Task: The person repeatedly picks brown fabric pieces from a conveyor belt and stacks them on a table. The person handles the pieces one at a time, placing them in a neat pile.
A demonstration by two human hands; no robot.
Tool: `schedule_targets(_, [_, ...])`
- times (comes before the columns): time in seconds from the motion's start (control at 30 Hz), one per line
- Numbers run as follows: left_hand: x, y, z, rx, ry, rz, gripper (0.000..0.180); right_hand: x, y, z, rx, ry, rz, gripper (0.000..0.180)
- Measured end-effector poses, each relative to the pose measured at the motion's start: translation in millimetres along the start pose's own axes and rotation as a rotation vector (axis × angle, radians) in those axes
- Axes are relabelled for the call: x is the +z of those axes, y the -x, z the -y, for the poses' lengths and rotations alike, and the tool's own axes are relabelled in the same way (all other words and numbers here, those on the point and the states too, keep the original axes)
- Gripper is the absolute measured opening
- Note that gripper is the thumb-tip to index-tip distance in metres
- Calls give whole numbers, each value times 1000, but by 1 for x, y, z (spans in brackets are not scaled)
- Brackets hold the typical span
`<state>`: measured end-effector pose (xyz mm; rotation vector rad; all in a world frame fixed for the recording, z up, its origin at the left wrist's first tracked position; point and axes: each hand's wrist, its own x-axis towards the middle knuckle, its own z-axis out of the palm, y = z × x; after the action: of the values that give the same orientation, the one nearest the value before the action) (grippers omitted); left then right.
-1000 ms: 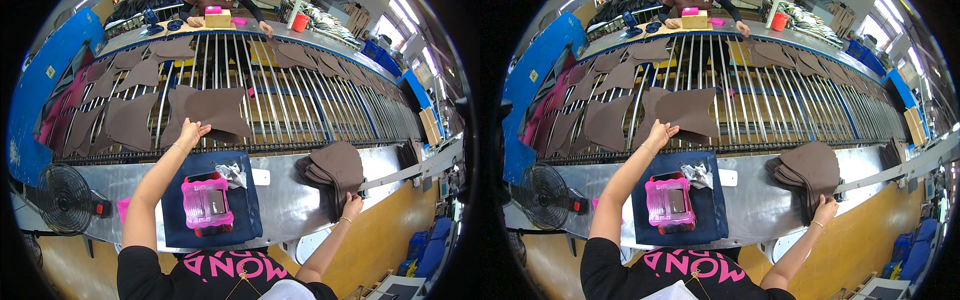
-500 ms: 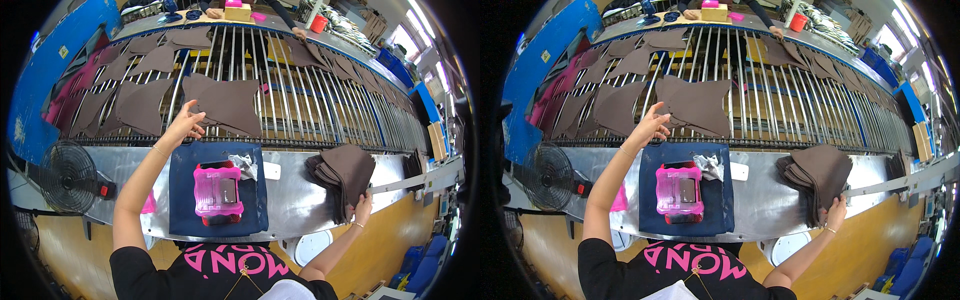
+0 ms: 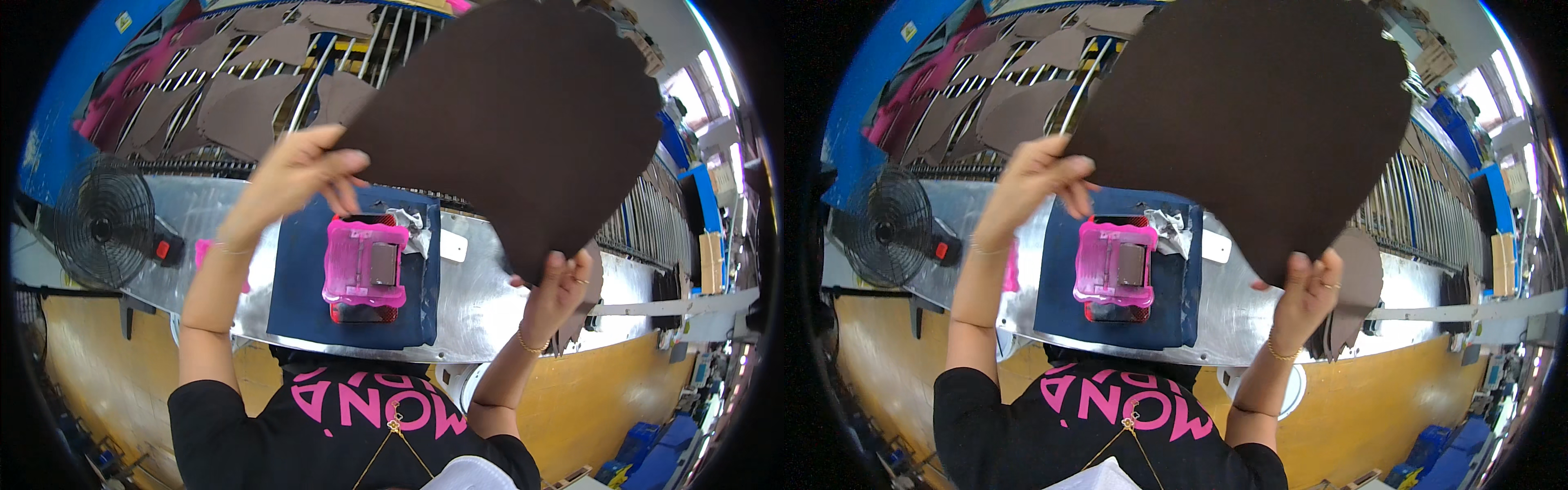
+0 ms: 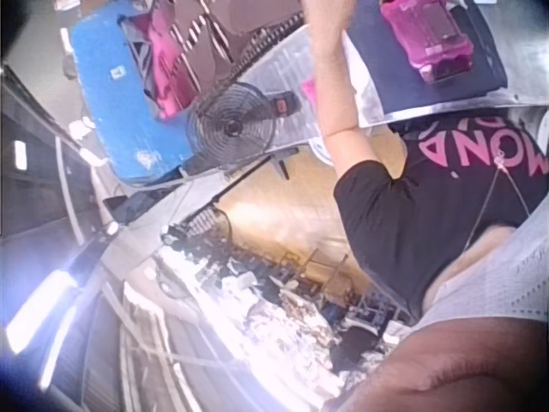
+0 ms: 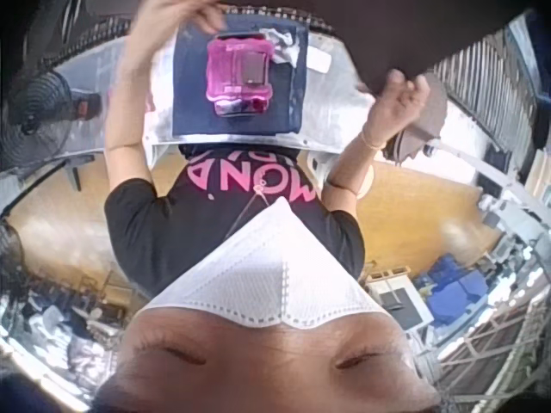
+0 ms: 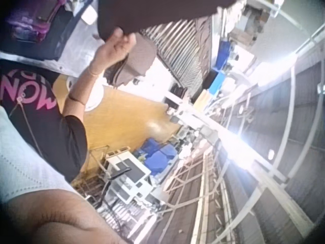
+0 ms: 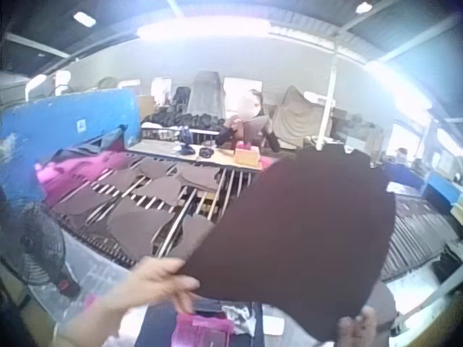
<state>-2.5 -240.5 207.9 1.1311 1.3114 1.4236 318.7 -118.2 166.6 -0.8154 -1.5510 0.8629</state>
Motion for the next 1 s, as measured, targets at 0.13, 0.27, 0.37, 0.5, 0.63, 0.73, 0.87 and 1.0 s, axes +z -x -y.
schedule_targets(0.13, [-49, 59, -18, 217, -273, -426, 21, 61, 24, 3, -54, -63, 344, 19])
schedule_targets(0.27, [-88, 128, -17, 313, -416, -670, 30, 106, 45, 6, -103, -8, 583, 15])
schedule_targets(0.37, [-82, 148, -23, 262, -446, -723, 23, 113, 47, 6, -243, 94, 657, 18])
schedule_targets(0.5, [-72, 155, -12, 168, -534, -701, 15, 107, 47, -5, -399, 190, 643, 14])
schedule_targets(0.63, [-62, 148, 9, 31, -374, -625, 9, 79, 47, -22, -435, 287, 608, 16])
schedule_targets(0.73, [-50, 127, 24, -1, -458, -439, 8, 55, 46, -29, -392, 327, 536, 11])
schedule_targets(0.87, [-17, 89, 32, -57, -633, -238, 11, 10, 62, -61, -312, 500, 509, 13])
schedule_targets(1.0, [9, 62, 45, 297, -908, -102, 14, -36, 74, -65, 8, 492, 309, 11])
